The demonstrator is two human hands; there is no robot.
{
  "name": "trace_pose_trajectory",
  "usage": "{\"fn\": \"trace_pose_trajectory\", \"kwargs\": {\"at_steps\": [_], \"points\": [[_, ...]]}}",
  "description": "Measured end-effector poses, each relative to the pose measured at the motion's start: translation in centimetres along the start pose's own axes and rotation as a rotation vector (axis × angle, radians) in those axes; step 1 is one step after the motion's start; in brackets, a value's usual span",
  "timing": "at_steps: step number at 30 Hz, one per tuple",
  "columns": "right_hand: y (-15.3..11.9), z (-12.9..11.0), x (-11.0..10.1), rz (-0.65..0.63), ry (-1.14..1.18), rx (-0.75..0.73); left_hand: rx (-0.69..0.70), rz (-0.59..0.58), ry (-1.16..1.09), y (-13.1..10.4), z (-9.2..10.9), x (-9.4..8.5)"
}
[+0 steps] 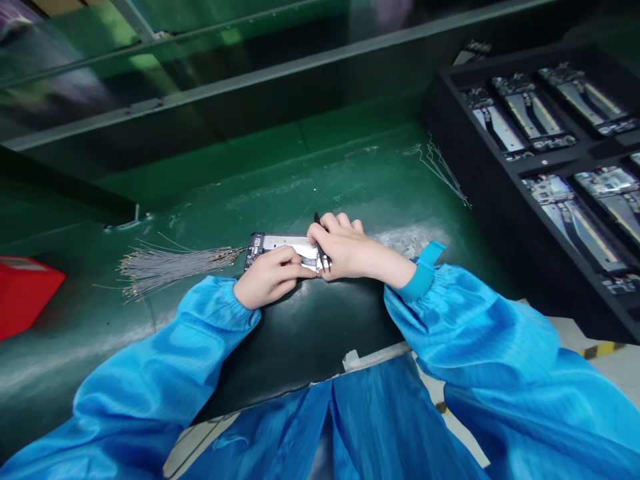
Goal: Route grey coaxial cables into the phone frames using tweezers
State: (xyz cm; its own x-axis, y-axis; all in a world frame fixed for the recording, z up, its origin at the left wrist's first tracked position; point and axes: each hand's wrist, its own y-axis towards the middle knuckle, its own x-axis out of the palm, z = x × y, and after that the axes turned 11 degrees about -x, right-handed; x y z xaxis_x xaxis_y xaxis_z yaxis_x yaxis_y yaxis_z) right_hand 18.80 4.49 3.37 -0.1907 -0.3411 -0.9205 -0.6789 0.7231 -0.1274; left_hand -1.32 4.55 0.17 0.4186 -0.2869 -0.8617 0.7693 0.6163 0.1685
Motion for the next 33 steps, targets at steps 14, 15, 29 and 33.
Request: {"fn": "trace_pose_trajectory", "kwargs": {"at_steps": [14,15,29,33], "points": [[-0.3,0.3,0.2,0.033,0.065,0.002,-0.087,0.012,-0.175,0.0,0.3,-0.2],[-0.3,0.3,0.3,0.034,0.062,0.004,-0.089,0.007,-0.176,0.0,0.3,-0.3],[0.6,-0.4,0.1,-0.044,-0.051,0.028,-0.071,-0.01,-0.177,0.1,0.2,-0.3],[-0.1,0.2,0.8,0.03,0.008,-0.113,-0.068,-0.002,-0.18,0.1,0.2,-0.3]]}}
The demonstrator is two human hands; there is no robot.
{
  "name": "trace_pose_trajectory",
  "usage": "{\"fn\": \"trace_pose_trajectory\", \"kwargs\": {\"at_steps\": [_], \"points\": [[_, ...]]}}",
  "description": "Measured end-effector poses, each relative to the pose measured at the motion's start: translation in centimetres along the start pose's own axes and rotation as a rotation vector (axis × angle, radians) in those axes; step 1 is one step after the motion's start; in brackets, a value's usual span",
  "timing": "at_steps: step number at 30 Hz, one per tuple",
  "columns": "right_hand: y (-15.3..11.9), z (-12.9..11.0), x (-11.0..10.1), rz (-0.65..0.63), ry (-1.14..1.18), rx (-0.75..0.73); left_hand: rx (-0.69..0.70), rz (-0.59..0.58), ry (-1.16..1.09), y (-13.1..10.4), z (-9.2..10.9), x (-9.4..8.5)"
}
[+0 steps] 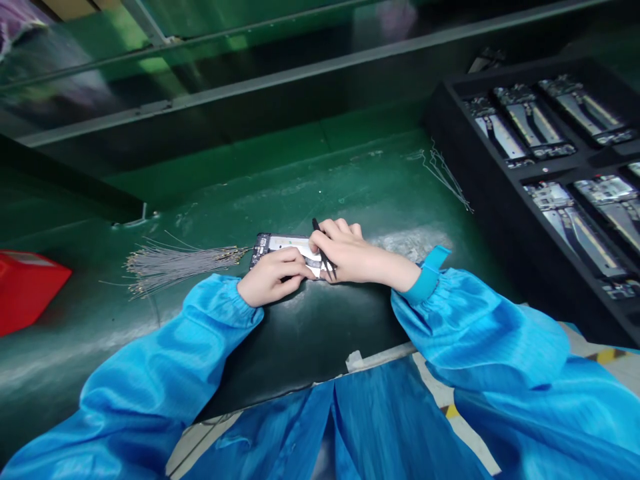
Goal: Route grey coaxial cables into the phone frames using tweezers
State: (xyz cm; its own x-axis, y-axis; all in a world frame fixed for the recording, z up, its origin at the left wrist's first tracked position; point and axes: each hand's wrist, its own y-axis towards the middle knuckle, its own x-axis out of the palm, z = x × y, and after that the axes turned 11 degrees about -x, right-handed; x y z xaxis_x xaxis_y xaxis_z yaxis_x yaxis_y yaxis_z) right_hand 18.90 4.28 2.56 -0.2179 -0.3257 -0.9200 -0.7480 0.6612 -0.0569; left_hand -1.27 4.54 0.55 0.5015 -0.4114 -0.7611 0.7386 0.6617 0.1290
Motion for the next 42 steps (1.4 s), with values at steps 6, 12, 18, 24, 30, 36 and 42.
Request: {"fn": "trace_pose_trajectory", "kwargs": {"at_steps": [6,12,18,24,30,36,42], "points": [[-0.2,0.8,0.1,0.058,-0.041,-0.108,-0.016,0.031,0.005,0.1,0.1,0.1],[1.1,0.2,-1.2,-0.035,-0.174,-0.229,-0.088,0.068,0.061,0.3,0.2,0.5],[1.5,-0.2,-1.4,-0.099,-0.194,-0.204,-0.094,0.048,0.054,0.3,0.3,0.5],[2.0,-1.3,-1.8,-0.161,-0.203,-0.082,-0.064,0.014,0.002,0.3,0.2,0.2],[1.8,-0.4,-1.6,-0.143,-0.17,-0.159,-0.103,0.048,0.042,0.3,0.3,0.3],[1.8,-0.4,-1.7,-0.136,-0.211,-0.172,-0.092,0.049,0.057,0.3,0.4,0.3],[2.3,-1.0,-2.2,-0.192,-0.254,-0.14,-0.082,0.051,0.045,0.3,0.3,0.3]]}}
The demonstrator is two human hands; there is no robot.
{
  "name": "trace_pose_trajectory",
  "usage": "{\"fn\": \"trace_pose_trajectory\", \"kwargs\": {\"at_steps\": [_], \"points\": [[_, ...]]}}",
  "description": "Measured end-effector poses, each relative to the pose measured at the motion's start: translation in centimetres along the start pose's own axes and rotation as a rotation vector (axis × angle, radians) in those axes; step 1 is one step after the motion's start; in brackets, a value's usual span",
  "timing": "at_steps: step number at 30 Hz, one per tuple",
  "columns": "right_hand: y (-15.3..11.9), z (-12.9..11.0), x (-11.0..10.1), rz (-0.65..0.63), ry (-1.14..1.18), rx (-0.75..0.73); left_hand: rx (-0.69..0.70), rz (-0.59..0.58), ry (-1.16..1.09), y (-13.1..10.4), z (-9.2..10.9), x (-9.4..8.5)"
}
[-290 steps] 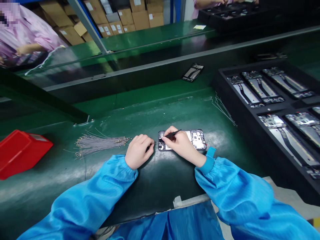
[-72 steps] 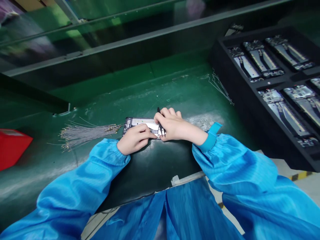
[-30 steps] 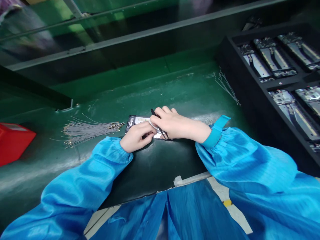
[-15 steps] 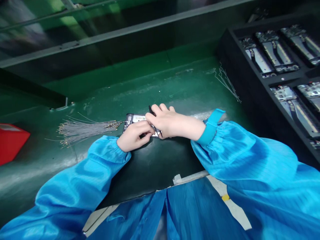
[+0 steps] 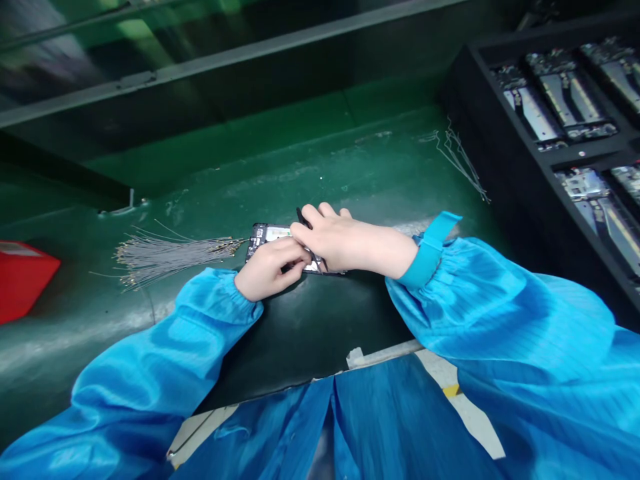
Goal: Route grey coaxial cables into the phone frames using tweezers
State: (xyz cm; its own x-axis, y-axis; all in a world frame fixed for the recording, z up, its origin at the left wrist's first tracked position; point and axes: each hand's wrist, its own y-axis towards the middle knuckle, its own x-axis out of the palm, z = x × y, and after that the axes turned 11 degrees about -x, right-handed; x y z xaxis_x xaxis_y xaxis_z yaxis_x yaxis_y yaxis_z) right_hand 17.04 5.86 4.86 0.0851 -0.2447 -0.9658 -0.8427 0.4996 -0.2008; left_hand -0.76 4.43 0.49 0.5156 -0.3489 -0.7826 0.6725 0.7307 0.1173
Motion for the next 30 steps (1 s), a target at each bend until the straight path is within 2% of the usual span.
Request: {"fn": "trace_pose_trajectory", "kwargs": {"at_steps": [4,7,14,18,21,24,26,30], "points": [[-0.4,0.3,0.3,0.044,0.012,-0.048,-0.005,0.001,0.01,0.1,0.1,-0.1],[-0.5,0.2,0.3,0.035,0.016,-0.029,-0.004,-0.006,0.007,0.1,0.1,-0.1],[1.0,-1.3,-1.1,-0.129,0.089,0.135,0.048,-0.051,-0.036,-0.1,-0.1,-0.3],[1.5,-1.4,-1.2,-0.153,0.171,0.223,0.077,-0.094,-0.015,-0.1,-0.1,-0.5],[0.7,-0.4,-0.3,-0.022,0.226,0.163,0.088,-0.078,-0.02,-0.2,0.0,-0.6],[-1.0,0.5,1.4,0.256,0.353,0.107,0.085,-0.015,-0.057,-0.4,0.2,-0.6],[-2.1,0.3,2.5,0.375,0.353,0.12,0.082,0.043,-0.077,-0.5,0.2,-0.5],[-3.0,-0.7,4.0,0.371,0.103,0.084,0.079,0.185,-0.072,-0.7,0.3,-0.5]]}}
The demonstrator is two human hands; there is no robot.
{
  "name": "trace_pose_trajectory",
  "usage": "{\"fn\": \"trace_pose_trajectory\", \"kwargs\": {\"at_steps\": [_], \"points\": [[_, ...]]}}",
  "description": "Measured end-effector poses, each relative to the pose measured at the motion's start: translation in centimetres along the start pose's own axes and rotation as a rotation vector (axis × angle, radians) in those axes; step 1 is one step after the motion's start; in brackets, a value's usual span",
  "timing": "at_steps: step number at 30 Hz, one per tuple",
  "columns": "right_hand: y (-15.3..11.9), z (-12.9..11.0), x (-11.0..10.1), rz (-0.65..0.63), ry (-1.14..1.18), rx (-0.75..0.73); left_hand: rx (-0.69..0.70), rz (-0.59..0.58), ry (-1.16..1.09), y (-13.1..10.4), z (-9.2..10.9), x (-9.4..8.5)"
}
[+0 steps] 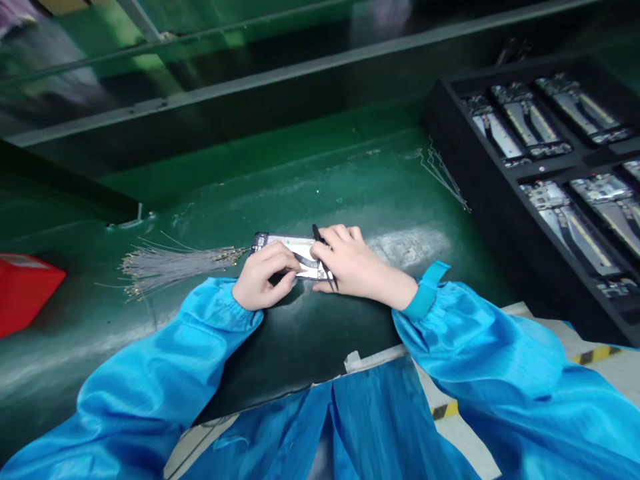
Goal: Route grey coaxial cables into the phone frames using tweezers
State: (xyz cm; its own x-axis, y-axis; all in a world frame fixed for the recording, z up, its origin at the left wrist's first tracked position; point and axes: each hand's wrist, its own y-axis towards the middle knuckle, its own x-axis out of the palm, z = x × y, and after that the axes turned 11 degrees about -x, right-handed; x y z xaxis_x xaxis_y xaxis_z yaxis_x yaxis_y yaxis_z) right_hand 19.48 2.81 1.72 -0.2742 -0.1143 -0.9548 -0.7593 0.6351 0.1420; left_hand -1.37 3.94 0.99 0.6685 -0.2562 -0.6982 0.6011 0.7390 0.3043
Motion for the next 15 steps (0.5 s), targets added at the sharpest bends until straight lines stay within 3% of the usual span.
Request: {"fn": "trace_pose_trajectory", "kwargs": {"at_steps": [4,9,12,15], "points": [[2.0,2.3,-0.2,0.032,-0.155,0.007,-0.028,0.125,0.056,-0.3,0.2,-0.2],[4.8,6.8,-4.1,0.352,-0.329,0.235,-0.026,0.145,0.068,-0.4,0.1,-0.3],[3.6,7.3,-7.2,0.423,-0.353,0.265,-0.028,0.104,0.074,-0.4,0.1,-0.1],[-0.2,8.1,-10.7,0.338,-0.433,0.41,-0.038,0.04,0.14,-0.5,0.0,-0.1]]}}
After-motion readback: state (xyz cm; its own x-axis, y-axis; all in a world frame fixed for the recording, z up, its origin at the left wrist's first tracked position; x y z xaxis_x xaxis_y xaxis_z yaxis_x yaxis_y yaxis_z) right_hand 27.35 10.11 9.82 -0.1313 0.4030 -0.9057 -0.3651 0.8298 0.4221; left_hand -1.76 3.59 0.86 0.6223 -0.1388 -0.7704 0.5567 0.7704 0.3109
